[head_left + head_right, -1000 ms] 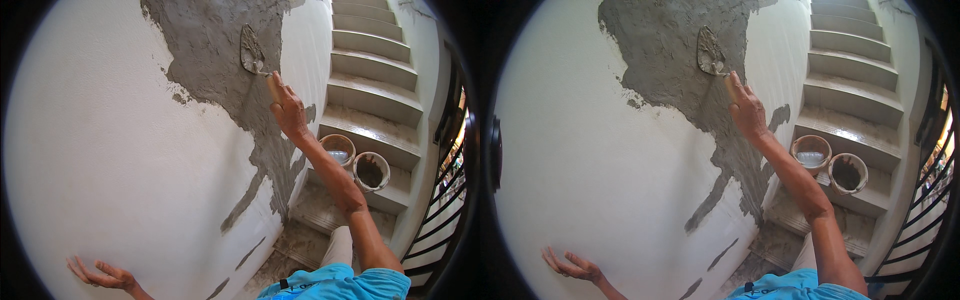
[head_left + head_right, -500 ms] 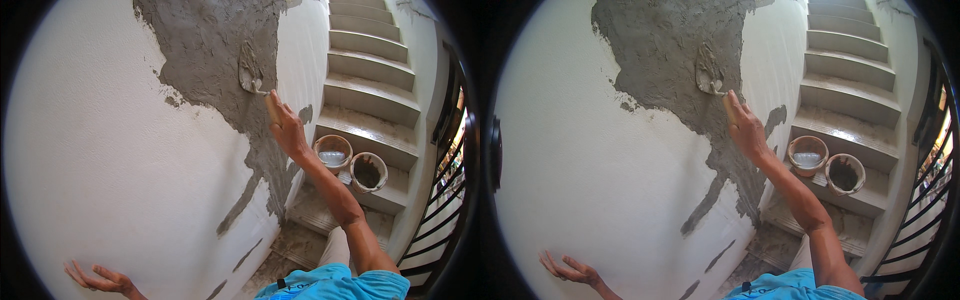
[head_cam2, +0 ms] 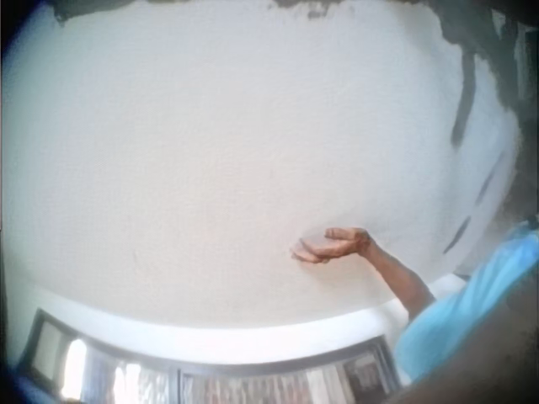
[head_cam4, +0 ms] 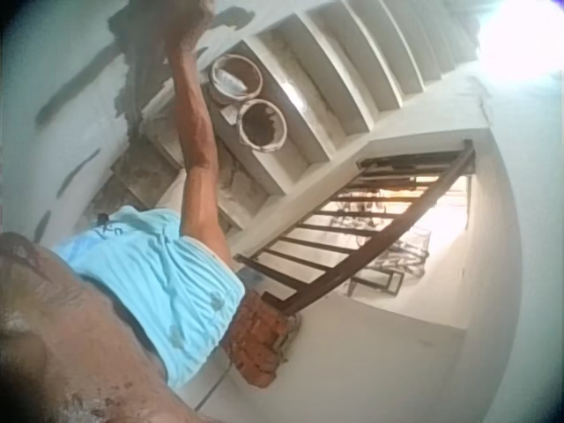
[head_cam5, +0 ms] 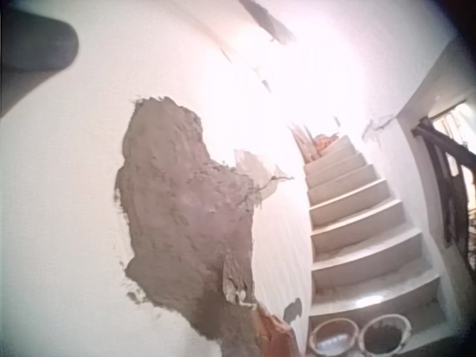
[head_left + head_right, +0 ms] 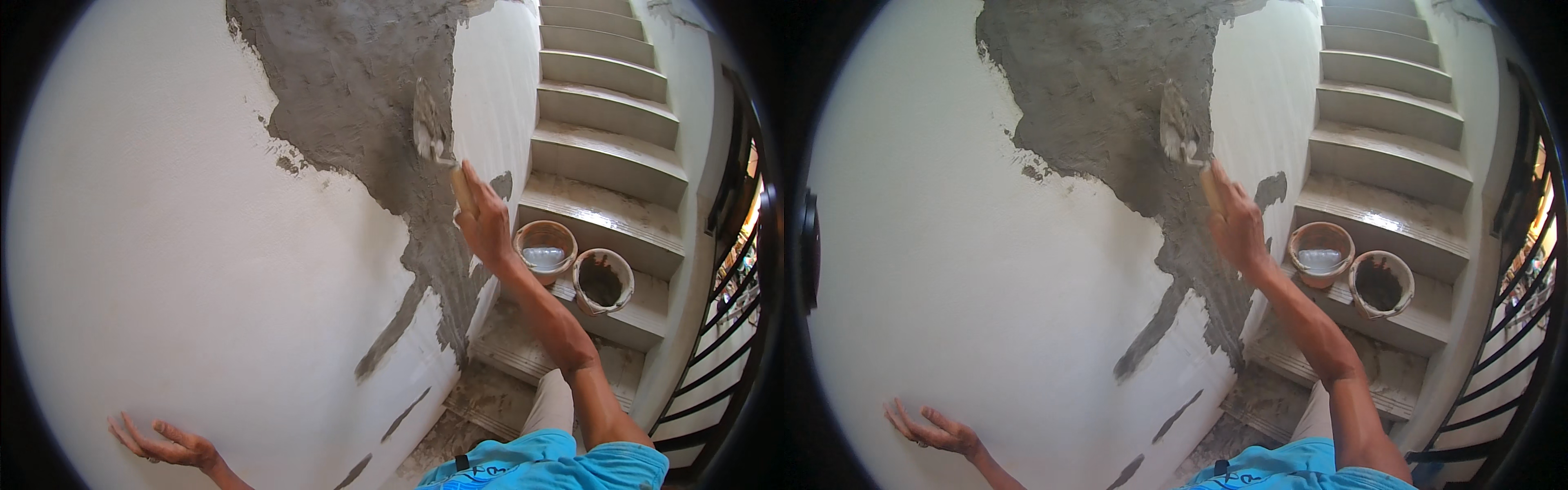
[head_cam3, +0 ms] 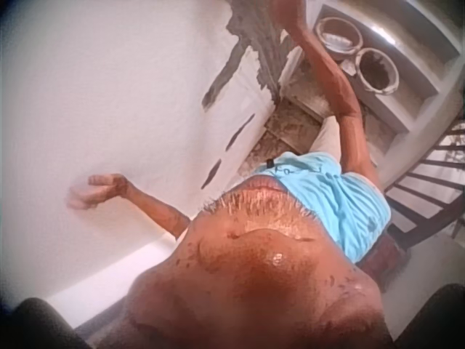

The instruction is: The person applies gray plaster to a white wall using a trowel. They repeatedly scoop plaster from a bucket placed on the stairs and spread it onto the wall surface, smoothing the material with the tool.

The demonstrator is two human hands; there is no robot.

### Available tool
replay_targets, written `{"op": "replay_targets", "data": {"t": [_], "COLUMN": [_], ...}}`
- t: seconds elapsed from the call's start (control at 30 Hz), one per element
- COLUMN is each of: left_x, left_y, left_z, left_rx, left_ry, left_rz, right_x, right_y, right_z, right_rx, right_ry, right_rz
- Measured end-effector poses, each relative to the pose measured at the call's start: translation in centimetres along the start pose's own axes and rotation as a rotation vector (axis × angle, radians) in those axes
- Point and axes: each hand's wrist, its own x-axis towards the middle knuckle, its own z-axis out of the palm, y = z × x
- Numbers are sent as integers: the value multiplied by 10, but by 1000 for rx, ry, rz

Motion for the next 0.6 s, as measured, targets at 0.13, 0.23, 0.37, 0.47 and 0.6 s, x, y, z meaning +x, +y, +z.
{"op": "replay_targets", "data": {"t": [0.13,0.23,0.37,0.47,0.6], "left_x": [5,7,5,4,3], "left_y": [1,4,-2,-2,-4], "left_z": [-3,-3,-4,-2,-1], "left_rx": [-7,-30,12,20,12], "left_ry": [5,9,7,8,12], "left_rz": [12,9,33,31,32], "right_x": [32,19,-9,-1,35], "right_y": [-3,-29,-52,-31,-17], "right_z": [10,18,-1,3,8], "right_rx": [12,73,307,228,80], "right_ry": [-25,-121,-183,-33,31], "right_rz": [92,119,95,10,29]}}
